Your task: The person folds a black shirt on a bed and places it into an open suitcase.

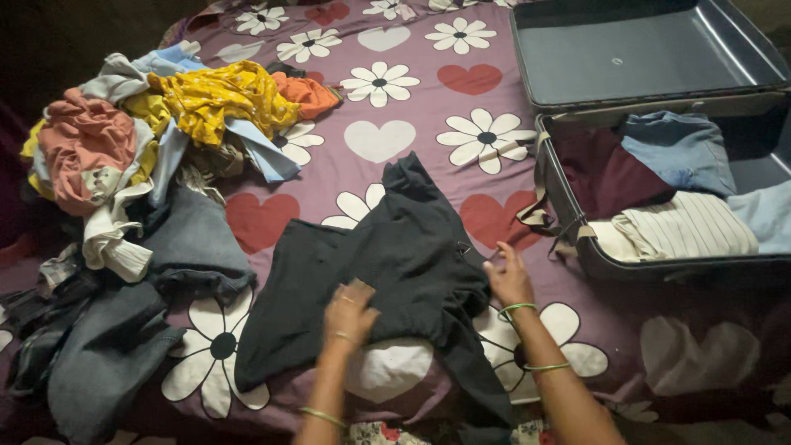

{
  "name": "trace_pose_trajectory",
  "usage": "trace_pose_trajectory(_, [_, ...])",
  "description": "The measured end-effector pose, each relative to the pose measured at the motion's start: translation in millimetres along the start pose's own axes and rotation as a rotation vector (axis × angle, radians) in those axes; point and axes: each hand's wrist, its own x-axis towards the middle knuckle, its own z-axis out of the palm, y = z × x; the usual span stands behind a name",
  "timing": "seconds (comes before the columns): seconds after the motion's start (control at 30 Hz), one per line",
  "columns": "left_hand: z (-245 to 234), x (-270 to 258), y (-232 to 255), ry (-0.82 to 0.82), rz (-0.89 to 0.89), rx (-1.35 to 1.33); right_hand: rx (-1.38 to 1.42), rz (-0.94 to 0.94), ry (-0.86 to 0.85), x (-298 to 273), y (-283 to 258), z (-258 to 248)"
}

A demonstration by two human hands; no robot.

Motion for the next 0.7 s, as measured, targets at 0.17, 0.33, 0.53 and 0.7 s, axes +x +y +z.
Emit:
trace_pose_trajectory(0.17, [30, -19, 22, -0.125, -0.068, 0.109, -0.107, -0.111, -0.288, -23, 10, 48])
trace_pose_trajectory(0.33, [24, -33, 11, -0.066, 0.046, 0.094, -0.156, -0.063, -0.309, -20, 46, -20])
trace_pose_trajectory(0.53, [-6, -36, 28, -0.329, -0.119, -0.129, -0.224, 0.24, -0.719, -70, 36, -117])
trace_pose_trajectory(0.7, [-14, 11, 12, 0.119, -0.03, -0.286, -0.638, 0.274, -0.867, -40, -37, -151])
